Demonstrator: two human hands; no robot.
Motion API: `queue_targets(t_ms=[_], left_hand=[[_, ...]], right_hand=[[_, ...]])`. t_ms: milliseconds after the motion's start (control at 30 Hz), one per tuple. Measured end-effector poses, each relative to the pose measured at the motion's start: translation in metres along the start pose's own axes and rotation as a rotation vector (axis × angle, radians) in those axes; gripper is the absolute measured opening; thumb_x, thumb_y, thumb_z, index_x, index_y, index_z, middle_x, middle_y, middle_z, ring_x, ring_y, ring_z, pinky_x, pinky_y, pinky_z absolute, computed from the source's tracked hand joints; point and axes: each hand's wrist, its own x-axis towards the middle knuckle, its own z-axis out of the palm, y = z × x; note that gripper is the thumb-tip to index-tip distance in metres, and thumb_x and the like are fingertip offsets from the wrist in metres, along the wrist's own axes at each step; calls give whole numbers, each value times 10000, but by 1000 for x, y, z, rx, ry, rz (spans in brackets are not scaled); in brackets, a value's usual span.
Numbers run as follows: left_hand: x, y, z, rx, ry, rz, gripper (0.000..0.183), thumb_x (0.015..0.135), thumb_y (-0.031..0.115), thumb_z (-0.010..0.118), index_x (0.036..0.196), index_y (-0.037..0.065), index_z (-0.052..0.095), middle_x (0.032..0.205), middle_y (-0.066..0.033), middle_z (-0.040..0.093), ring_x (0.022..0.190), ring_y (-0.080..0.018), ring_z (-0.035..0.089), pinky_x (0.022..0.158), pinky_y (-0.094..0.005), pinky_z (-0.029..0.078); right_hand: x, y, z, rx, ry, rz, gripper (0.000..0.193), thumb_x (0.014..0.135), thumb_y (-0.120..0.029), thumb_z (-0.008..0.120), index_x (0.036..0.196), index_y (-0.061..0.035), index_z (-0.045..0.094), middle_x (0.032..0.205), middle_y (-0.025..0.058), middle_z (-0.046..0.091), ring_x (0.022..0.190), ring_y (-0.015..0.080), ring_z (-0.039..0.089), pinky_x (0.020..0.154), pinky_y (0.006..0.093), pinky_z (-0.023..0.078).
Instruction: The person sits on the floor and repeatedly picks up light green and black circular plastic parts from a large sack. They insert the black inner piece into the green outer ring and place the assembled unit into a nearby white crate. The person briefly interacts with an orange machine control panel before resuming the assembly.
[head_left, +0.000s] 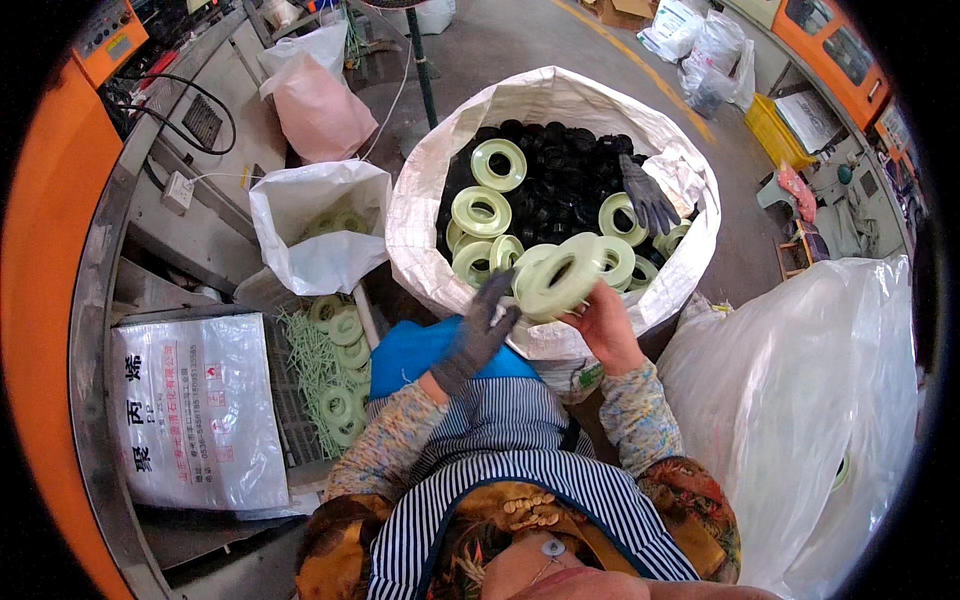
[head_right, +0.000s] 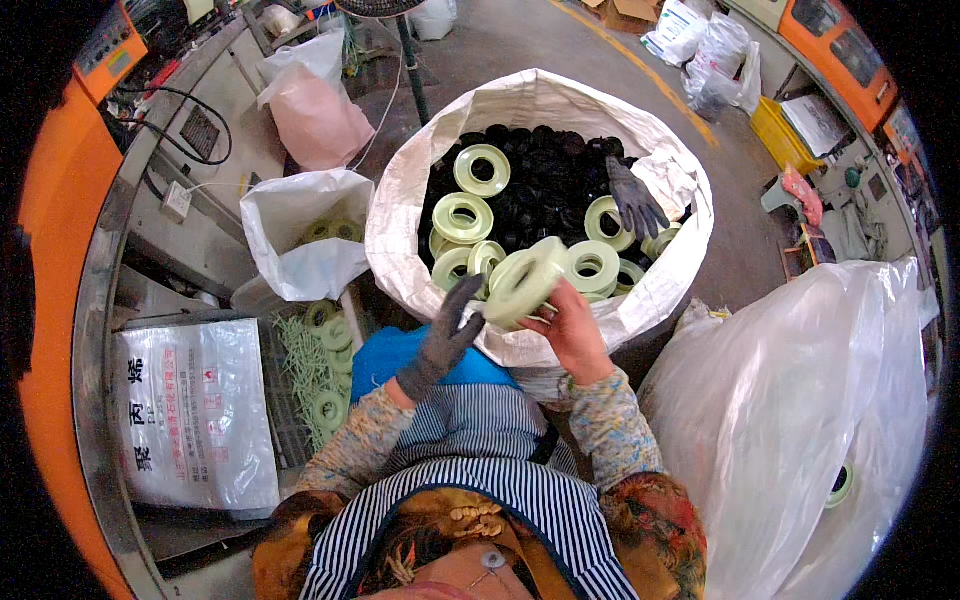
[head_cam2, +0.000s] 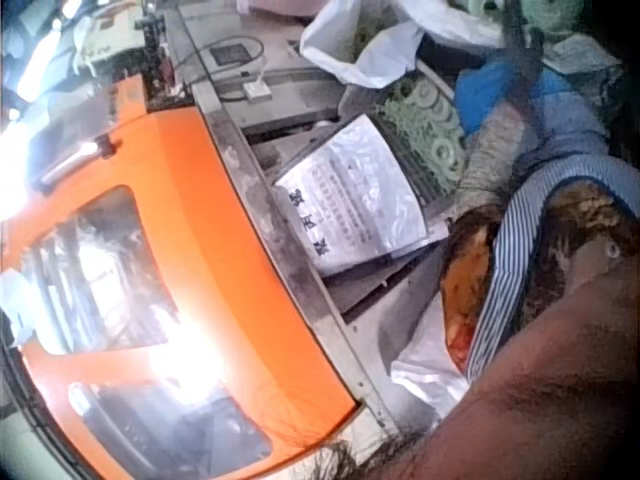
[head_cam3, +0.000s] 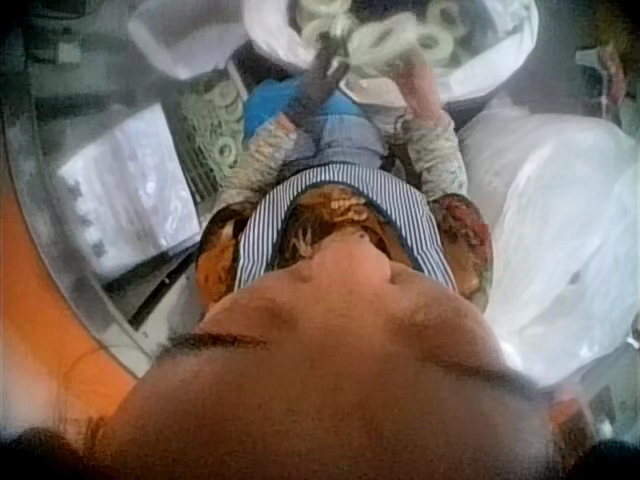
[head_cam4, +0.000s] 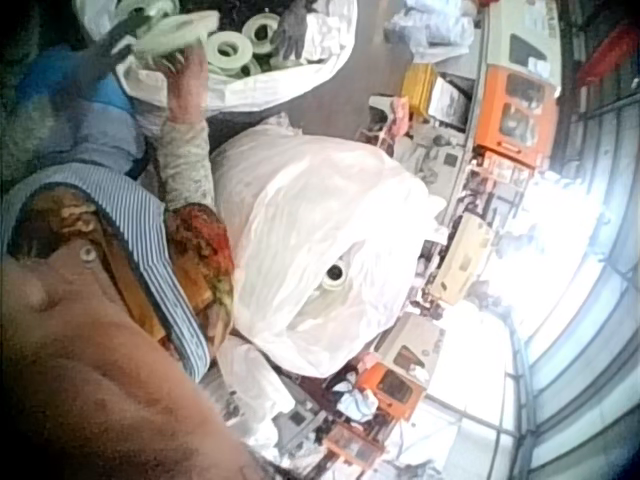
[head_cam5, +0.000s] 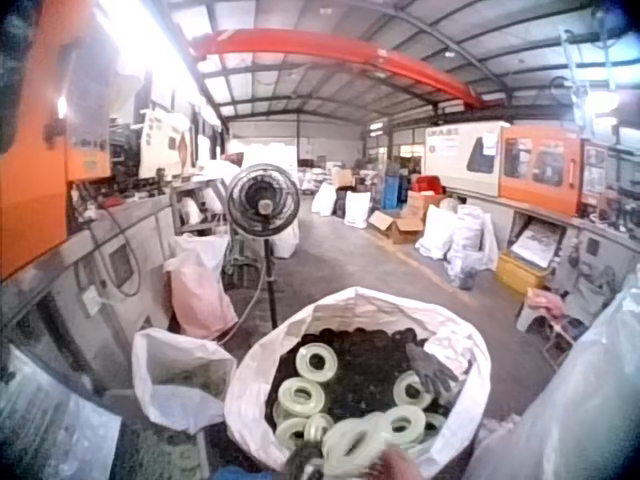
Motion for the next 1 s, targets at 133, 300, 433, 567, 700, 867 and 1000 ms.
queue_targets(t_ms=[133, 300, 433, 567, 700, 867, 1000], left_hand=[[17, -12, 5, 196, -16, -130, 593, 876, 208, 627, 1383, 22, 382, 1364, -250, 425, 1271, -410, 406, 1057, -454, 352], [64, -92, -15, 39, 220, -245, 552, 905, 246, 620, 1350, -7, 414, 1283, -207, 496, 1177, -307, 499, 1002, -361, 403], [93, -144, -11, -366, 439, -514, 529, 889, 247, 618, 1285, -62, 452, 1251, -209, 518, 1146, -283, 502, 932, -347, 431], [111, -187, -11, -567, 486, -678, 419, 862, 230, 658, 1162, -46, 559, 1060, -143, 622, 929, -226, 582, 787, -336, 468], [127, -215, -22, -332, 526, -765, 466, 846, 234, 686, 1204, -29, 544, 962, -119, 641, 821, -209, 627, 693, -309, 510], [130, -159, -18, -552, 428, -826, 375, 858, 216, 669, 1153, 9, 564, 930, -66, 613, 764, -134, 583, 700, -254, 494], [110, -107, -23, -654, 488, -696, 300, 895, 168, 598, 1136, 13, 512, 1063, -85, 583, 901, -174, 591, 775, -309, 519]], right_hand=[[-3, 7, -60, 254, -67, 82, 419, 987, -385, 444, 1327, -142, 474, 1308, 64, 525, 1166, 229, 544, 923, 428, 511], [-21, -110, -54, 421, -201, -506, 615, 920, -385, 558, 1423, -113, 334, 1439, 126, 382, 1272, 312, 420, 991, 481, 439], [16, -116, -39, 155, -277, -499, 674, 897, -472, 539, 1406, -80, 335, 1360, 152, 464, 1194, 281, 475, 963, 454, 426], [177, -7, -86, -710, 262, -44, 298, 913, -239, 607, 1118, -22, 609, 918, 33, 627, 787, 123, 580, 631, 295, 511], [289, 57, -95, -416, 560, 243, 241, 848, -193, 697, 849, 30, 607, 632, 74, 566, 511, 181, 535, 435, 352, 441], [283, 57, -87, -651, 499, -85, 311, 770, -219, 771, 763, 20, 573, 765, 114, 608, 554, 214, 516, 522, 382, 455], [211, 35, -33, -1232, 96, -691, 253, 697, -151, 754, 794, -33, 553, 1291, 199, 500, 1099, 363, 540, 919, 387, 449]])
